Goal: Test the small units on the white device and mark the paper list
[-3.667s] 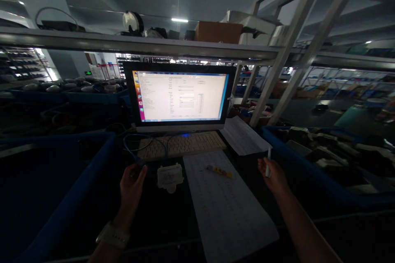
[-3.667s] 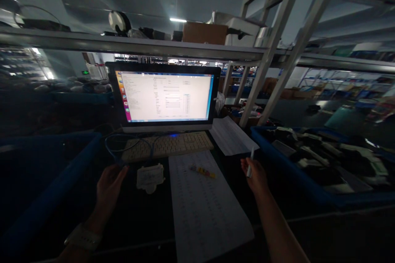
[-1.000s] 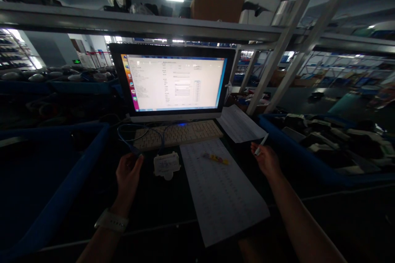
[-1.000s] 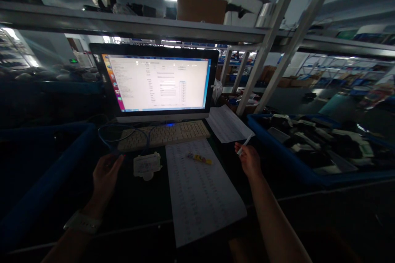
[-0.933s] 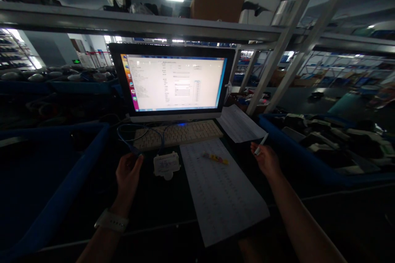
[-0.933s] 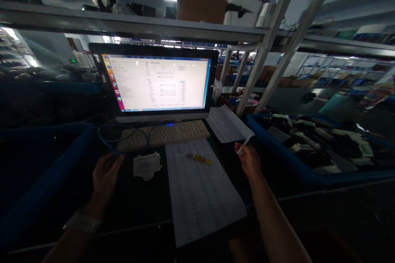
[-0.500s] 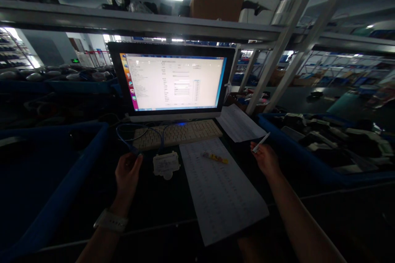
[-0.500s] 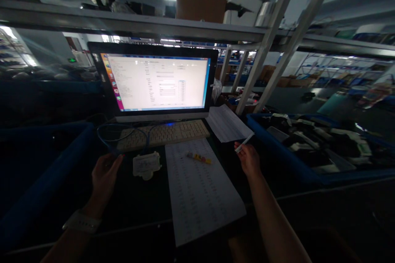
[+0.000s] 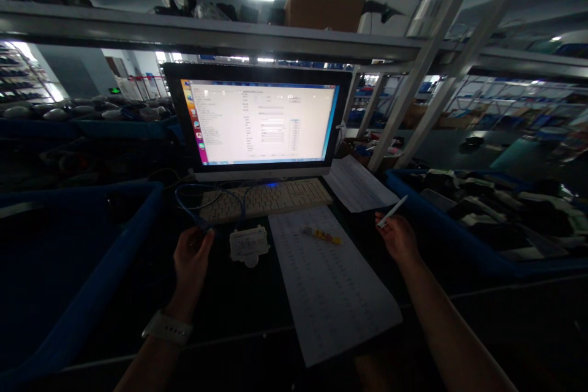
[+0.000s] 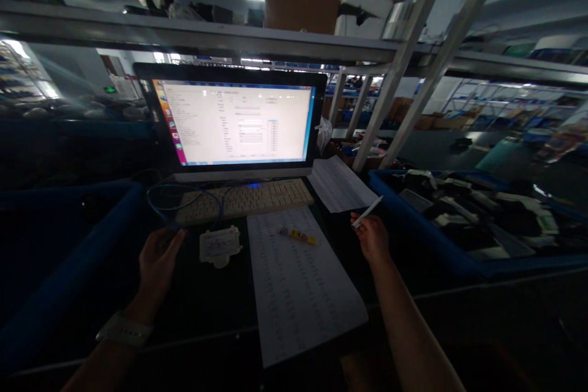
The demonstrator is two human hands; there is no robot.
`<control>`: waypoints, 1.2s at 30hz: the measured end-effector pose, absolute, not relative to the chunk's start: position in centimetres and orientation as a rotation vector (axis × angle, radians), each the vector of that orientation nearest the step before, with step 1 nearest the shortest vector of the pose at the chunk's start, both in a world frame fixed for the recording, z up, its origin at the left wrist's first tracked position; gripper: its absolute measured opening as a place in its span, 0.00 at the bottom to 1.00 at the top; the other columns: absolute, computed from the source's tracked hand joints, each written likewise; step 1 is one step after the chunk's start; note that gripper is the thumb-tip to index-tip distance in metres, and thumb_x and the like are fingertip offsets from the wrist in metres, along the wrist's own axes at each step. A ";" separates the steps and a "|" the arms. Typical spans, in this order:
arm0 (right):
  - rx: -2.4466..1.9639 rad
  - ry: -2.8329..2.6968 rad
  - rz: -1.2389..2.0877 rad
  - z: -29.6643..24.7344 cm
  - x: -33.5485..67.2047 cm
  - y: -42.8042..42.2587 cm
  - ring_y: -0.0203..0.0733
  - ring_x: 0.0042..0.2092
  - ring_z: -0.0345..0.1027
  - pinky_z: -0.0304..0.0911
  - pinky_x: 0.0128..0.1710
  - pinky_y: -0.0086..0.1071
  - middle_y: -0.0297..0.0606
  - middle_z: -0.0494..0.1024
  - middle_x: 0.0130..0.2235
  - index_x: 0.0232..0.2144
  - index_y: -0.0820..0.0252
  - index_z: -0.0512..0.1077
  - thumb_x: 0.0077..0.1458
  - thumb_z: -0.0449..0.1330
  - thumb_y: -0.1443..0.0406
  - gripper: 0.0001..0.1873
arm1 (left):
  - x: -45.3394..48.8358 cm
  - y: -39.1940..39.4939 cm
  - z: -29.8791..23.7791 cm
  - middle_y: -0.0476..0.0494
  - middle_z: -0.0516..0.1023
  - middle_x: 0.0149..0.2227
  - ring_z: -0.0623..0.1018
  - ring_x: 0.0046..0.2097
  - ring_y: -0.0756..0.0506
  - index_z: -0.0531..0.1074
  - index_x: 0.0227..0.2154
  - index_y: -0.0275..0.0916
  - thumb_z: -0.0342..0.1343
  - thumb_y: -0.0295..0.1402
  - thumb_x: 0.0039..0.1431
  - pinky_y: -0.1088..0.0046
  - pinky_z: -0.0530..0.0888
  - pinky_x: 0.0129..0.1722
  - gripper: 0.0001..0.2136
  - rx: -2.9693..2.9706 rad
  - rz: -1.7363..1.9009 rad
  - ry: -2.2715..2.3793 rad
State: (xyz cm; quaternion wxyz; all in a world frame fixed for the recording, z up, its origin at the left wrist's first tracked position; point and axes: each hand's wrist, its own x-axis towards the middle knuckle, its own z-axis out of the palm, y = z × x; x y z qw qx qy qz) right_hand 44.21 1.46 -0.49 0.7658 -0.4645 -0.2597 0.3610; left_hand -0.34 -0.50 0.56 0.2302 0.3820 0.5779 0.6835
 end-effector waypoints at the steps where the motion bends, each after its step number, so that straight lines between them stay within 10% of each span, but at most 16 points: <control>1: -1.008 -0.569 0.780 -0.5 44.2 1.4 0.34 0.27 0.71 0.67 0.25 0.25 0.33 0.77 0.27 0.22 0.58 0.66 0.29 0.65 0.67 0.13 | -0.4 -0.5 0.5 0.45 0.75 0.32 0.75 0.36 0.46 0.70 0.32 0.37 0.64 0.42 0.34 0.68 0.72 0.36 0.21 1.054 1.878 1.576; 8: -1.013 -0.626 0.762 -0.2 44.0 1.2 0.35 0.28 0.72 0.68 0.27 0.26 0.27 0.77 0.27 0.37 0.51 0.67 0.29 0.66 0.65 0.26 | -0.1 -0.8 1.3 0.45 0.74 0.31 0.75 0.36 0.45 0.69 0.29 0.37 0.63 0.43 0.34 0.67 0.72 0.37 0.19 1.088 1.862 1.617; 25: -1.352 -1.743 0.476 1.1 36.6 -2.5 0.44 0.41 0.71 0.64 0.44 0.37 0.36 0.77 0.40 0.34 0.52 0.69 0.40 0.65 0.63 0.15 | -0.2 -0.5 0.8 0.45 0.75 0.30 0.75 0.34 0.45 0.70 0.30 0.37 0.65 0.45 0.31 0.68 0.73 0.34 0.22 1.035 1.883 1.584; 36: -1.580 -1.739 -0.065 0.0 40.8 -0.3 0.47 0.30 0.73 0.66 0.26 0.37 0.38 0.77 0.30 0.30 0.51 0.67 0.48 0.53 0.54 0.10 | -0.2 -0.3 -0.1 0.43 0.77 0.30 0.77 0.34 0.44 0.70 0.28 0.37 0.65 0.50 0.33 0.66 0.75 0.35 0.23 1.026 1.946 1.391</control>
